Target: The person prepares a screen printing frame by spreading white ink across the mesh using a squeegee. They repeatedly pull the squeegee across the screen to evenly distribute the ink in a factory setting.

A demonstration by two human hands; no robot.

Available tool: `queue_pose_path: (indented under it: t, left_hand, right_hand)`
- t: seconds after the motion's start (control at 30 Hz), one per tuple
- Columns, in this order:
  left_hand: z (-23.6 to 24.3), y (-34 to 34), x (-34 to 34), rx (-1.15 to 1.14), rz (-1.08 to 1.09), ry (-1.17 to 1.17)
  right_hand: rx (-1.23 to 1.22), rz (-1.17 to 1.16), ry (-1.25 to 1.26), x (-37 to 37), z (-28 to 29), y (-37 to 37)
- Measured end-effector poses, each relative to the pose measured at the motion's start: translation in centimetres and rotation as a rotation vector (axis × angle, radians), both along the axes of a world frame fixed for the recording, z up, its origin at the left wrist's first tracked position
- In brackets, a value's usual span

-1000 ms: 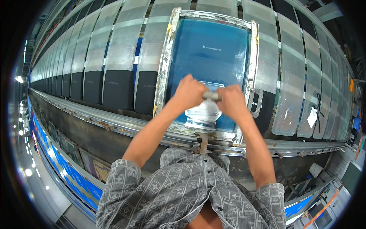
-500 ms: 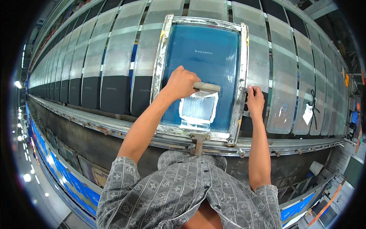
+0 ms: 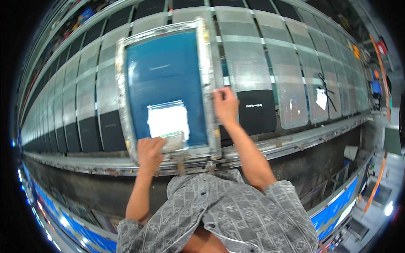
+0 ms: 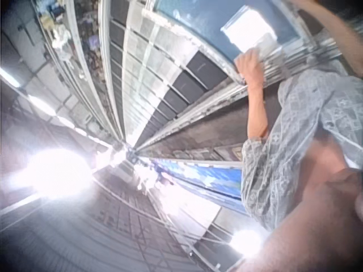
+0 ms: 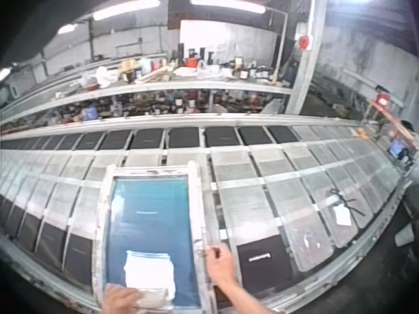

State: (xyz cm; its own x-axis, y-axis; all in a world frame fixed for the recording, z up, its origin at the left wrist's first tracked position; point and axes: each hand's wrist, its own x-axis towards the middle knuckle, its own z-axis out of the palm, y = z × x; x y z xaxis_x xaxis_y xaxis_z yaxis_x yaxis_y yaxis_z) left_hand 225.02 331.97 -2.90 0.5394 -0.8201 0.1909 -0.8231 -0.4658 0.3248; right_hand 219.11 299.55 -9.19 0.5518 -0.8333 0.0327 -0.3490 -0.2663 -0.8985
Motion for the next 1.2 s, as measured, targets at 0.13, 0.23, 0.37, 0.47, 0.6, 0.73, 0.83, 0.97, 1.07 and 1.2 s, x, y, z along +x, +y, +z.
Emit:
queue_pose_path:
  t: [0.13,0.23,0.37,0.47,0.6,0.73,0.83,0.97,1.07,1.2]
  left_hand:
    - [1.3,3.8,4.6,0.065,-0.039,0.019]
    - [1.3,4.6,6.1,0.076,-0.056,0.052]
    - [1.7,4.4,7.1,0.101,-0.072,0.105]
    - [1.5,3.9,8.0,0.121,-0.075,0.154]
    - [1.2,3.4,9.0,0.183,-0.086,0.194]
    - [1.5,3.2,9.2,0.239,-0.077,0.257]
    - [1.9,1.9,9.3,0.284,-0.084,0.234]
    - [0.8,2.1,9.4,0.331,-0.081,0.211]
    - [0.8,1.6,9.7,0.368,-0.080,0.194]
    - [1.2,0.4,9.8,0.402,-0.077,0.202]
  right_hand:
    - [0.055,-0.042,-0.101,3.6,-0.8,5.7]
    - [0.101,-0.045,-0.080,4.0,-0.7,6.9]
    - [0.100,-0.054,-0.074,4.4,-0.2,7.3]
    - [0.096,-0.078,-0.074,4.7,-0.8,7.4]
    - [0.162,-0.039,-0.054,5.0,-1.9,7.4]
    - [-0.019,0.014,0.024,2.3,-1.9,6.9]
    - [0.140,-0.245,0.026,-5.1,2.1,4.4]
    - [0.096,-0.556,0.088,-17.8,-2.6,2.3]
    - [-0.019,-0.298,0.217,-23.1,-2.3,3.0]
    - [-0.103,-0.052,0.263,-21.9,-2.0,3.6]
